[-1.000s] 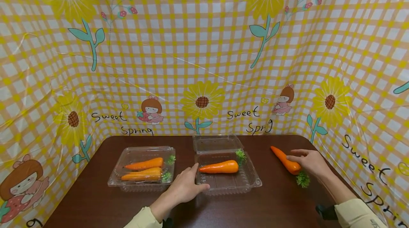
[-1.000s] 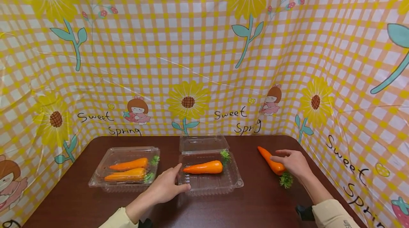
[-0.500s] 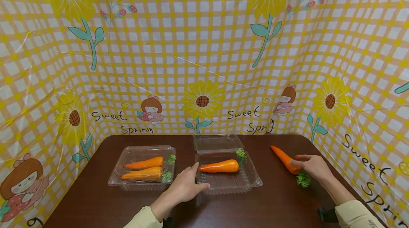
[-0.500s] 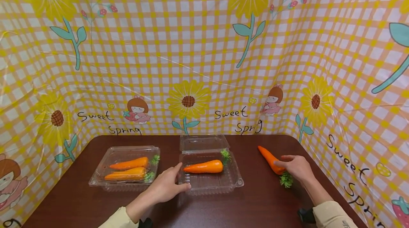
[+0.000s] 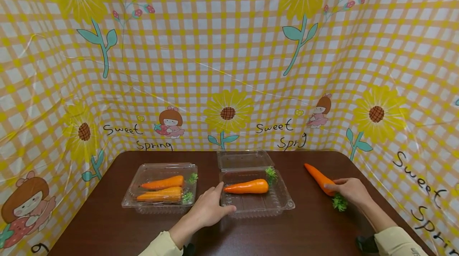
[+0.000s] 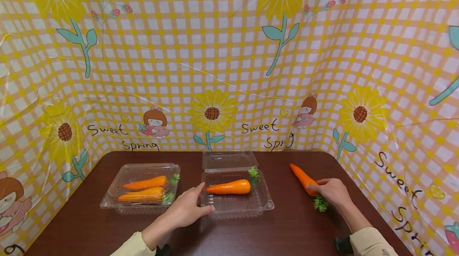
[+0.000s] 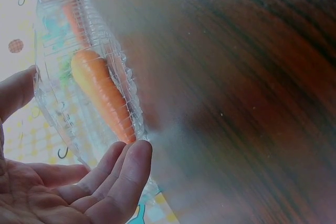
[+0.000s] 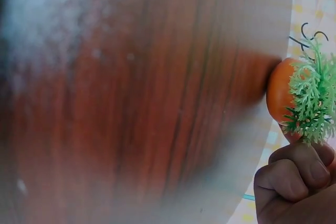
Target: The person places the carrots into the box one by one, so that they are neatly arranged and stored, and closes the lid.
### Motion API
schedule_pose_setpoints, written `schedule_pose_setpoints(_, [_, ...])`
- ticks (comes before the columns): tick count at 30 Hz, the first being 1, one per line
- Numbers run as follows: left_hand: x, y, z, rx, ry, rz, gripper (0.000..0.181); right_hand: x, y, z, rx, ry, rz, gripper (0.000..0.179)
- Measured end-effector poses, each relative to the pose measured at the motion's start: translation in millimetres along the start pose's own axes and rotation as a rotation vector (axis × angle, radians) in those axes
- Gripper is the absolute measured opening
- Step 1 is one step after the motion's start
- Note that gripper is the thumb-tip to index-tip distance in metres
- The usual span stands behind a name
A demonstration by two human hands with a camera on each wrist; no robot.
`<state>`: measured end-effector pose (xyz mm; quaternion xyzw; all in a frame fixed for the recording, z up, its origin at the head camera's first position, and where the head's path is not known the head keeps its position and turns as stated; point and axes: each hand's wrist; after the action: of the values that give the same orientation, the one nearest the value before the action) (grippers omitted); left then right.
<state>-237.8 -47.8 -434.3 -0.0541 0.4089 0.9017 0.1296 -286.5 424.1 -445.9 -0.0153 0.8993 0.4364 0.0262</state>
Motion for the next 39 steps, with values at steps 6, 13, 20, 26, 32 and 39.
schedule_pose_setpoints(6, [0.7, 0.1, 0.0, -0.001, 0.002, -0.001, 0.091, -1.2, 0, -2, -0.004, 0.024, 0.043, 0.077])
schedule_pose_setpoints(13, [0.4, -0.9, -0.5, -0.003, 0.006, 0.006, 0.09, -1.5, 1, -2, -0.001, 0.049, 0.068, 0.068])
schedule_pose_setpoints(20, [0.2, -0.3, -0.7, 0.0, 0.0, 0.001, 0.09, -0.7, 6, -7, -0.017, 0.081, 0.056, 0.062])
schedule_pose_setpoints(26, [-0.3, 0.5, -2.7, 0.0, -0.024, 0.005, 0.09, 0.2, 10, -20, -0.028, 0.105, 0.04, 0.061])
schedule_pose_setpoints(32, [0.4, 0.9, -3.9, 0.003, -0.03, 0.004, 0.089, 1.6, 12, -39, -0.028, 0.125, 0.022, 0.059])
schedule_pose_setpoints(39, [0.6, 1.3, -3.7, 0.002, -0.025, 0.003, 0.088, 1.8, 16, -65, -0.033, 0.193, -0.006, 0.059])
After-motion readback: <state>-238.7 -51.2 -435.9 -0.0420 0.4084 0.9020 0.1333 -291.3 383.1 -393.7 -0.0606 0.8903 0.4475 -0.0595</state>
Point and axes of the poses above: each hand's wrist, its own x-axis towards the middle knuckle, its own y-axis out of the back of the hand, z = x × y, and after that the axes turned 8 degrees about y, right-handed
